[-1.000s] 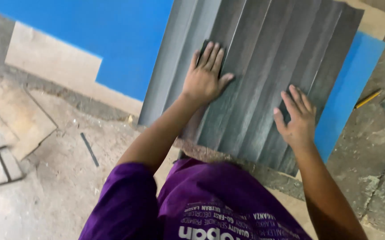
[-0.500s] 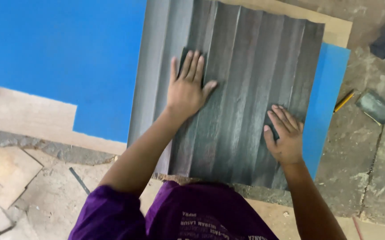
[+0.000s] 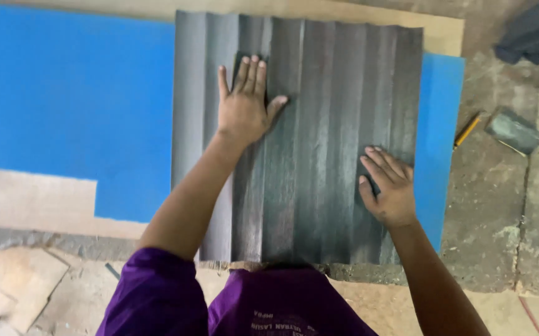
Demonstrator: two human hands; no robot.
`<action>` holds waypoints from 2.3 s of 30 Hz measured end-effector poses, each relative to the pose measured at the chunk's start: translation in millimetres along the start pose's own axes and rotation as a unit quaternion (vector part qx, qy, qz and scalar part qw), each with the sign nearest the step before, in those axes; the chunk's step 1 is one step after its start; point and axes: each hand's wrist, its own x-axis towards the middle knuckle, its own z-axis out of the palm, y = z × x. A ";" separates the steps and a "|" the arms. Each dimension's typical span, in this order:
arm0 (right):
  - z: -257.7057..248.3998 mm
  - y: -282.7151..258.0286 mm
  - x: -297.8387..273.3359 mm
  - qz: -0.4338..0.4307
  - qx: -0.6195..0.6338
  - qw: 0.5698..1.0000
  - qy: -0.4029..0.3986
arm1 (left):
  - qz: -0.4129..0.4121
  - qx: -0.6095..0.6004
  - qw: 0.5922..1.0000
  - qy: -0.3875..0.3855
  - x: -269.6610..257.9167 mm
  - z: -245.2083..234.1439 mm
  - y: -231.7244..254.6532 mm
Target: The person sands a dark, corrugated wooden board using a sanding block. They work on the board's surface and edges, moving the block back and forth to smooth the material.
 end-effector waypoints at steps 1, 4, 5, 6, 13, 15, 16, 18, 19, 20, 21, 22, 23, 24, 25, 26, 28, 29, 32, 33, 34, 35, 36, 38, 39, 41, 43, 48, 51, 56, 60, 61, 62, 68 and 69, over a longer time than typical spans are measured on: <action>-1.6 1.7 -1.0 0.005 -0.001 1.000 -0.003 | 0.003 -0.003 1.000 -0.004 27.7 1.4 -3.4; 3.2 -0.3 -3.3 -0.007 0.007 1.000 0.009 | -0.021 0.009 0.997 -0.074 85.1 -3.6 -14.2; 2.8 0.5 -3.7 -0.006 0.008 1.000 0.008 | -0.046 0.008 0.993 -0.109 90.2 -11.6 -10.8; 2.3 1.0 -4.4 -0.005 0.010 1.000 0.007 | -0.071 0.007 0.987 -0.144 94.9 -19.9 -7.3; 2.9 4.0 -4.9 0.011 0.002 1.000 0.005 | -0.047 0.005 0.996 -0.081 35.4 -6.1 5.3; 2.1 4.2 -0.7 -0.002 0.012 1.000 0.003 | -0.042 0.046 0.998 -0.028 80.7 0.1 -12.3; 1.3 -0.4 -8.0 -0.001 0.012 1.000 -0.002 | -0.043 0.044 0.998 -0.032 83.3 -2.2 -8.9; 1.9 1.1 -3.8 -0.015 0.002 1.000 0.021 | -0.110 -0.018 0.983 -0.144 106.0 -16.7 -8.1; 2.1 0.6 -5.7 -0.020 0.006 1.000 0.020 | -0.115 -0.016 0.983 -0.143 83.0 -14.5 -4.2; 1.9 1.2 -7.6 -0.018 0.010 1.000 0.017 | -0.102 0.005 0.990 -0.102 60.8 -12.0 0.9; 2.5 3.3 -7.2 -0.013 0.010 1.000 0.017 | -0.082 0.027 0.995 -0.058 44.8 -9.6 6.5; 5.3 5.2 -5.6 -0.015 0.011 1.000 0.021 | -0.082 0.030 0.995 -0.055 26.8 -17.2 11.0; 6.1 6.5 -8.2 -0.007 0.013 1.000 0.018 | -0.091 0.032 0.992 -0.085 7.9 -22.6 18.8; 7.4 7.9 -10.5 0.001 0.015 1.000 0.016 | -0.099 0.034 0.988 -0.115 -10.8 -27.6 25.9; 6.0 7.2 -6.1 0.007 0.011 1.000 0.019 | -0.091 0.033 0.989 -0.114 11.3 -26.2 16.7; 5.0 5.5 -2.1 -0.004 0.013 1.000 0.027 | -0.087 0.040 0.990 -0.107 32.8 -24.9 7.5; -1.9 0.1 -5.7 -0.016 0.018 0.999 0.027 | -0.089 0.045 0.989 -0.105 64.4 -14.0 -4.5; -3.3 -1.3 -2.0 -0.018 0.016 0.999 0.029 | -0.103 0.025 0.988 -0.114 88.7 -8.0 -13.5; -6.3 -0.7 -0.1 -0.022 0.010 0.999 0.030 | -0.111 0.014 0.987 -0.116 92.8 -1.9 -11.3; -4.3 -0.4 0.7 -0.027 0.009 0.999 0.034 | -0.106 0.028 0.988 -0.108 81.3 -2.8 -9.1; -0.5 0.5 -8.0 -0.030 0.014 0.999 0.030 | -0.112 0.028 0.987 -0.110 46.3 -6.8 -0.9; 4.3 4.6 -11.1 -0.012 0.018 1.000 0.017 | -0.092 0.044 0.992 -0.068 20.5 -13.2 7.3; 8.5 9.4 -13.4 0.006 0.023 1.000 0.004 | -0.072 0.060 0.995 -0.025 -4.3 -19.4 16.1; 14.2 17.1 -11.3 0.009 0.005 1.000 0.009 | -0.085 0.058 0.990 -0.096 6.5 -38.1 17.2; 12.8 15.3 -22.0 0.023 -0.014 1.000 -0.006 | -0.098 0.045 0.977 -0.185 2.0 -41.9 22.1; 4.8 9.2 -11.8 0.012 0.006 1.000 0.002 | -0.096 0.014 0.987 -0.130 61.1 -6.2 -6.3; 1.7 3.1 -2.4 -0.009 0.028 0.999 0.014 | -0.101 -0.013 0.993 -0.067 96.1 12.1 -23.0; 3.7 6.1 -8.5 -0.005 0.008 1.000 0.005 | -0.110 0.054 0.991 -0.053 45.7 3.3 2.5; 2.2 2.6 -6.2 -0.002 0.017 1.000 0.023 | -0.111 0.048 0.993 -0.011 -19.3 1.9 24.2; -4.6 1.3 -7.0 -0.004 0.015 0.999 0.038 | -0.112 0.082 0.989 -0.059 86.8 22.4 -6.7; -3.2 1.5 -6.8 0.002 -0.002 1.000 0.021 | -0.144 0.073 0.983 -0.086 80.6 23.2 -6.8; -2.5 -0.2 -8.7 0.001 0.003 1.000 0.020 | -0.148 0.076 0.982 -0.088 47.1 17.8 4.4; -2.0 -1.1 -10.1 0.005 0.012 1.000 0.025 | -0.141 0.065 0.988 -0.015 14.7 12.3 16.4; -4.5 -3.0 -2.8 0.008 0.008 0.999 0.050 | -0.108 0.069 0.992 -0.004 40.6 18.6 -2.4; -3.5 -0.9 -2.0 0.001 0.006 0.999 0.052 | -0.094 0.082 0.991 -0.041 71.6 23.3 -17.9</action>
